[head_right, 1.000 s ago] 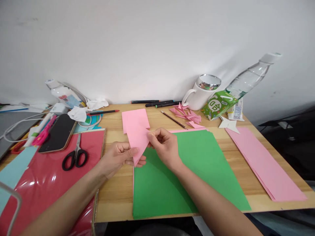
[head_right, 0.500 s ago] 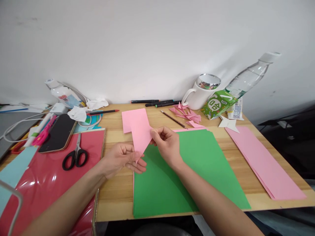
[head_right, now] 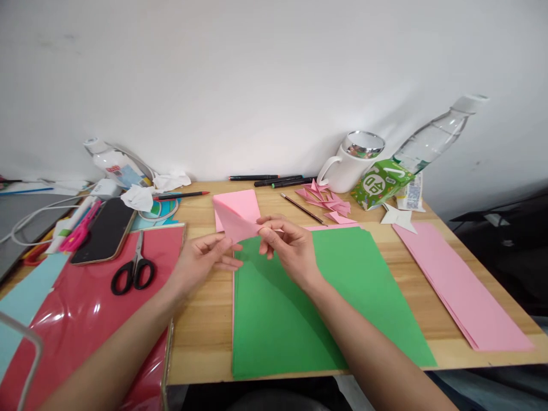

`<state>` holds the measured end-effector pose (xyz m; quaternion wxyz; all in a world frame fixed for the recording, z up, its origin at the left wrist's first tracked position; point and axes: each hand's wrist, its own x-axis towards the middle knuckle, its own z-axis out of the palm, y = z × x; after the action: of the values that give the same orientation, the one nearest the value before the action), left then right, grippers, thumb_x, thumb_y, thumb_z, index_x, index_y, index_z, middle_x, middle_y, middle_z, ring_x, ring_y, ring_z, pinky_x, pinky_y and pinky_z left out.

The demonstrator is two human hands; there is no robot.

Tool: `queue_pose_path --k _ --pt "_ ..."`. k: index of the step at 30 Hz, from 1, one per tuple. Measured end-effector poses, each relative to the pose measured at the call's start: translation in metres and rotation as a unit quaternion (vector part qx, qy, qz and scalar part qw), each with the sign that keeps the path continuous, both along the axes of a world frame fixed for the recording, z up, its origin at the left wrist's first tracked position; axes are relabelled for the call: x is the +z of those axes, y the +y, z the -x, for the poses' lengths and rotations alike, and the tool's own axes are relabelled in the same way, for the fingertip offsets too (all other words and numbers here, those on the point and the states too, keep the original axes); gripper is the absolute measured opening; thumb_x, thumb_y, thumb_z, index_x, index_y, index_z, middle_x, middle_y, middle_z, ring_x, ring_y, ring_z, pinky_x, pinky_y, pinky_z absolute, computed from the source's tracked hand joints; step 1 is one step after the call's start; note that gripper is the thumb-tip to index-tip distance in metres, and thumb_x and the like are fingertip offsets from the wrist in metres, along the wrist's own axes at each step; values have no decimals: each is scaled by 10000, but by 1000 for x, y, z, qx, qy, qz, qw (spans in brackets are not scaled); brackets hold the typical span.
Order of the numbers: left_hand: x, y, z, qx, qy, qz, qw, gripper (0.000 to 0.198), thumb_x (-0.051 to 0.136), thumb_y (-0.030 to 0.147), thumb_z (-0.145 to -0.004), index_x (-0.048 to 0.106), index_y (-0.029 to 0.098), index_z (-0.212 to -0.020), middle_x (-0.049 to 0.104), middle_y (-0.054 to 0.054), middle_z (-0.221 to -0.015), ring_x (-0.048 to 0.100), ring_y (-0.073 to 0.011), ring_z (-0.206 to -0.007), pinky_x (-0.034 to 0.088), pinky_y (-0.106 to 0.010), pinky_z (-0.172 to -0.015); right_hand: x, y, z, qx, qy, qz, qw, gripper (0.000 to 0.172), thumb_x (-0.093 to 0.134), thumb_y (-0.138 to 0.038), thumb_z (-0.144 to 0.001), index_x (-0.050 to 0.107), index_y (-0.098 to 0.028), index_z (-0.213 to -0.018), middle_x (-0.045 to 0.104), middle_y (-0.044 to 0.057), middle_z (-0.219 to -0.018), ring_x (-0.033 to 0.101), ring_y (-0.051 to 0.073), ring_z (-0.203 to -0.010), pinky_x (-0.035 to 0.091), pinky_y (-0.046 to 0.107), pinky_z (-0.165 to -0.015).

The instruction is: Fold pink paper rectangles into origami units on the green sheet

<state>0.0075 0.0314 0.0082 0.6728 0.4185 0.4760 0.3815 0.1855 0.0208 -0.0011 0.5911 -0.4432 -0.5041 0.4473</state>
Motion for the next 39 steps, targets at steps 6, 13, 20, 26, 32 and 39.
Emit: queue_pose_path --k 6,13,20,26,32,39 --pt "11 8 4 71 -136 105 983 462 589 500 -821 596 127 -1093 728 -139 -930 710 -225 -787 560 -317 -688 7 -5 0 107 -102 -119 982 62 686 -280 -791 742 -252 -789 678 66 -952 626 211 -945 558 361 -754" --pt "13 10 11 1 -188 113 976 300 707 195 -747 668 112 -1033 699 -146 -1070 679 -238 -943 540 -309 -817 2 -5 1 202 -132 -180 954 190 626 -172 -835 731 -273 -958 593 76 -1150 643 188 -926 578 370 -789" --pt "10 7 5 96 -177 5 979 273 752 184 -679 714 162 -948 683 -122 -1123 640 -282 -1043 520 -391 -895 0 -5 3 187 -90 -100 973 189 668 -205 -803 717 -274 -972 591 72 -1183 578 208 -1103 562 349 -843" --pt "9 5 1 111 -200 -15 973 294 772 195 -658 715 167 -946 696 -111 -1097 642 -269 -1045 512 -373 -916 -6 -4 10 149 20 77 986 127 730 -278 -734 685 -190 -813 684 3 -757 649 117 -660 574 265 -657" --pt "10 3 -2 119 -173 -20 978 252 773 233 -654 729 124 -878 730 -124 -978 692 -274 -907 547 -368 -828 -6 -4 11 111 28 124 986 207 773 -279 -673 664 -164 -807 649 -14 -665 563 78 -524 490 204 -491" --pt "8 5 0 154 -144 -27 977 222 780 239 -631 729 127 -815 748 -102 -861 714 -240 -743 567 -320 -678 -3 -6 10 139 -8 115 984 118 736 -263 -705 705 -161 -756 653 -2 -652 538 74 -536 447 195 -483"
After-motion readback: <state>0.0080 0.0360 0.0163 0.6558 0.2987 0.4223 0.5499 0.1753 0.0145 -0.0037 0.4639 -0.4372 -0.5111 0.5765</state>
